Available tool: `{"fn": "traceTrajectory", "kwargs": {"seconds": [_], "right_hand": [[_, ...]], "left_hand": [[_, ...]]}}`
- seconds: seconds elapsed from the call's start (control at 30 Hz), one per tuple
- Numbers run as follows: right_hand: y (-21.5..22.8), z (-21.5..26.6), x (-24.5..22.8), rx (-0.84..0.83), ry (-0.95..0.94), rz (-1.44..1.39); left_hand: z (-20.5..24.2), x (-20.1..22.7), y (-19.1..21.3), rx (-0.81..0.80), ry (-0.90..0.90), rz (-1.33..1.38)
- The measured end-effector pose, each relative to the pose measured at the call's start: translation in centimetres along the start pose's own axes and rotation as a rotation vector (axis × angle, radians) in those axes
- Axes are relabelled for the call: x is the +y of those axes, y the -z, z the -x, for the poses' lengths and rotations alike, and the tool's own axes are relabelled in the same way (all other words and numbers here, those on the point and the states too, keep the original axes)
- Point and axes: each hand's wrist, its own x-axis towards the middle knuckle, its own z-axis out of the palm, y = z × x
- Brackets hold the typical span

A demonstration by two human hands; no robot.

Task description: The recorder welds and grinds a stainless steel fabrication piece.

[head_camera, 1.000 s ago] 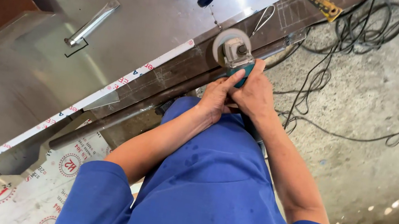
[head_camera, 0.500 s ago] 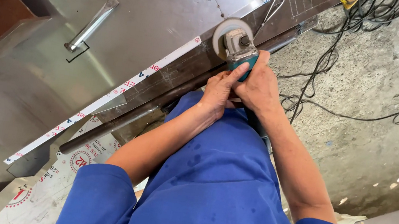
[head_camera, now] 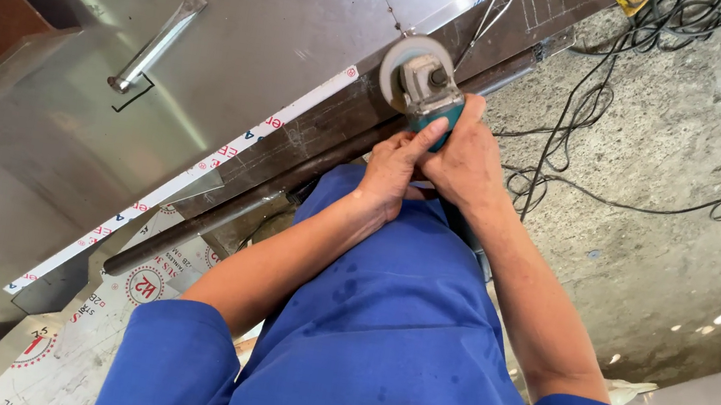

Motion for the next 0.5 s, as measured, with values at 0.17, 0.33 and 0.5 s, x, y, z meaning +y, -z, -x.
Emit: {"fn": "traceTrajectory", "kwargs": {"seconds": [0.17, 0.33, 0.5], "right_hand": [[0.28, -0.12, 0.02, -0.020, -0.020, 0.023], [0.05, 0.11, 0.66, -0.019, 0.010, 0.042], [0.23, 0.09, -0.02, -0.024, -0.049, 0.053]], "left_hand": [[0.41, 0.54, -0.40, -0.006, 0.027, -0.006], [0.09, 0.07, -0.29, -0.008, 0.056, -0.028], [0.29, 0.57, -0.24, -0.017, 0.023, 0.013]]}}
